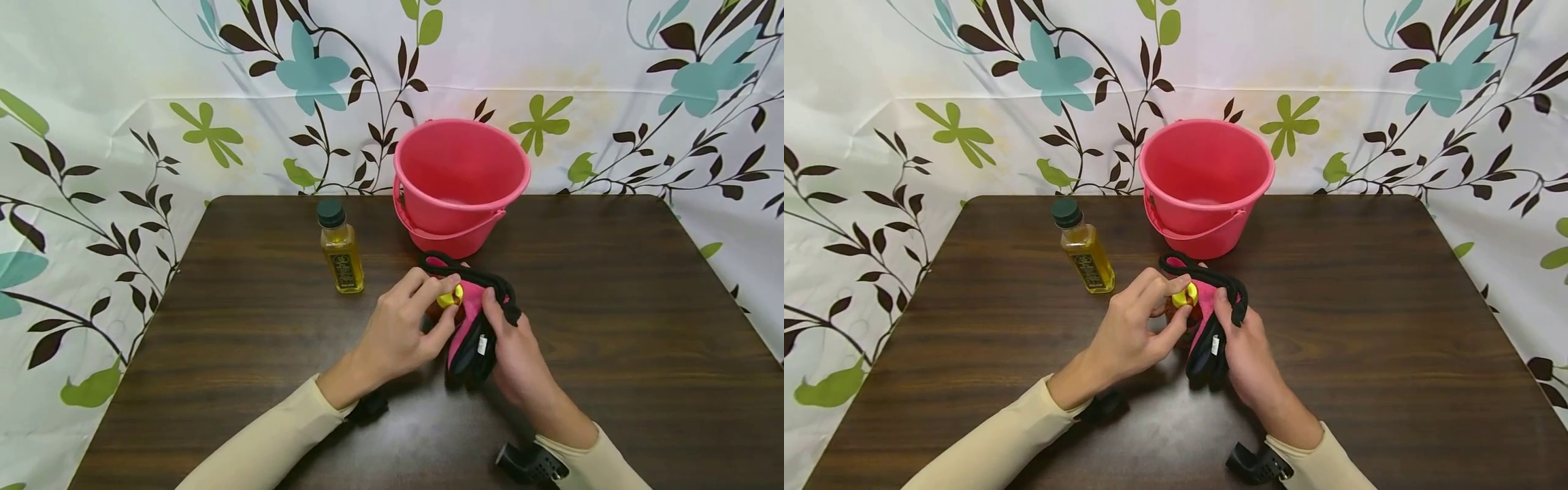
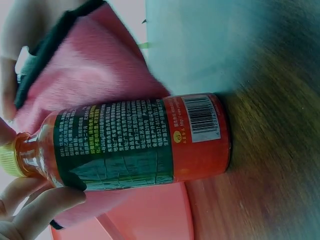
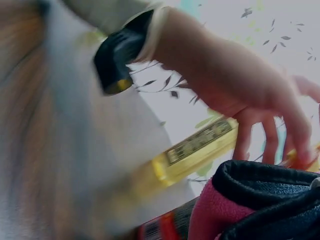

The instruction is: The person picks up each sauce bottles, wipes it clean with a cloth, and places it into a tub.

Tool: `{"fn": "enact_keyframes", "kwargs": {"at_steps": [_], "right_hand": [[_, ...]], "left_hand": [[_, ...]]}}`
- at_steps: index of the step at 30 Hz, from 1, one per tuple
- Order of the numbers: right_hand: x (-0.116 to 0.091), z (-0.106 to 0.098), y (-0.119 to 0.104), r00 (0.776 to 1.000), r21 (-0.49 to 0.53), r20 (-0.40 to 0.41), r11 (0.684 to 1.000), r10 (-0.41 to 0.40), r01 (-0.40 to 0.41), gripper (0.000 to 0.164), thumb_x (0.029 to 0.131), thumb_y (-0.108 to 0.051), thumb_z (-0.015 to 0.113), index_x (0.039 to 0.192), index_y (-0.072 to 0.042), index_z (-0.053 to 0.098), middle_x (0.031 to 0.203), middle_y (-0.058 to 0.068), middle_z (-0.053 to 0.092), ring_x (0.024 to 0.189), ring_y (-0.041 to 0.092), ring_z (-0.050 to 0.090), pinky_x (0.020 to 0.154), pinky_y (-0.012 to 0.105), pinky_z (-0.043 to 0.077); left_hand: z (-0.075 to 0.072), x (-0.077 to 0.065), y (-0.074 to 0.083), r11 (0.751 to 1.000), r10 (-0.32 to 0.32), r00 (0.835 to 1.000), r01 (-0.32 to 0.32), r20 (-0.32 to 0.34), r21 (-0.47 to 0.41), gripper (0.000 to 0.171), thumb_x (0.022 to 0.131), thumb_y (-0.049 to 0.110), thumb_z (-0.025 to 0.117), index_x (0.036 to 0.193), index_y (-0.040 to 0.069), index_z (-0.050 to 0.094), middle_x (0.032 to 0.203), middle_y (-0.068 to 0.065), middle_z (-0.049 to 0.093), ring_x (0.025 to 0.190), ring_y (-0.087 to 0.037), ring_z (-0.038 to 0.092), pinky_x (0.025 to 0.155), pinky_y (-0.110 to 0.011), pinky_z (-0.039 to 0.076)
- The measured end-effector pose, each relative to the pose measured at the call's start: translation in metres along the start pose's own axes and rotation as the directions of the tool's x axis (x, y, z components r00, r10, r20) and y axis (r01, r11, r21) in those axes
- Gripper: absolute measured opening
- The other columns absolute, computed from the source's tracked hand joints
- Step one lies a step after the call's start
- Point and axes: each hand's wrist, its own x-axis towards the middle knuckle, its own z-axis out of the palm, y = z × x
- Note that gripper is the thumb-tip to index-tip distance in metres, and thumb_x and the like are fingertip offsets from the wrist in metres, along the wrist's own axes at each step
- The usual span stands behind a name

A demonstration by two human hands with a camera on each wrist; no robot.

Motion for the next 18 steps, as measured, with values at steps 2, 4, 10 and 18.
{"fn": "enact_keyframes", "kwargs": {"at_steps": [2,4,10,18], "right_hand": [[-0.003,0.0,-0.006,0.999,0.038,0.025,0.999,-0.026,0.025,0.04,0.113,-0.047,0.04,0.126,-0.015,0.06,0.108,-0.007,0.071,0.096,0.005,0.067,0.082,0.023,0.06],[-0.004,0.0,-0.01,0.996,0.075,0.056,0.995,-0.075,0.07,0.039,0.114,-0.045,0.039,0.131,-0.016,0.059,0.115,-0.008,0.07,0.103,0.004,0.066,0.088,0.023,0.059],[-0.007,-0.005,-0.021,0.978,0.138,0.152,0.983,-0.144,0.124,0.041,0.115,-0.041,0.033,0.138,-0.014,0.056,0.125,-0.008,0.065,0.113,0.004,0.062,0.099,0.023,0.056],[-0.011,-0.011,-0.035,0.944,0.224,0.194,0.949,-0.267,0.222,0.044,0.117,-0.034,0.03,0.149,-0.014,0.052,0.135,-0.005,0.066,0.121,0.009,0.065,0.103,0.027,0.057]], "left_hand": [[0.0,0.0,0.0,1.0,0.002,1.0,-0.002,0.0,0.007,0.04,0.089,0.009,0.077,0.128,0.004,0.071,0.093,-0.006,0.058,0.073,-0.011,0.053,0.063,-0.018,0.047],[-0.001,0.0,0.0,1.0,0.004,1.0,-0.004,-0.002,0.013,0.039,0.089,0.009,0.077,0.127,0.004,0.071,0.093,-0.006,0.058,0.074,-0.011,0.053,0.064,-0.019,0.047],[0.0,0.0,-0.001,1.0,0.009,1.0,-0.009,-0.008,0.013,0.039,0.088,0.009,0.077,0.126,0.005,0.071,0.092,-0.006,0.058,0.074,-0.012,0.055,0.064,-0.02,0.049],[0.0,-0.001,-0.002,1.0,-0.006,1.0,0.006,0.005,0.004,0.04,0.088,0.009,0.077,0.128,0.005,0.072,0.09,-0.008,0.058,0.074,-0.011,0.054,0.062,-0.018,0.046]]}}
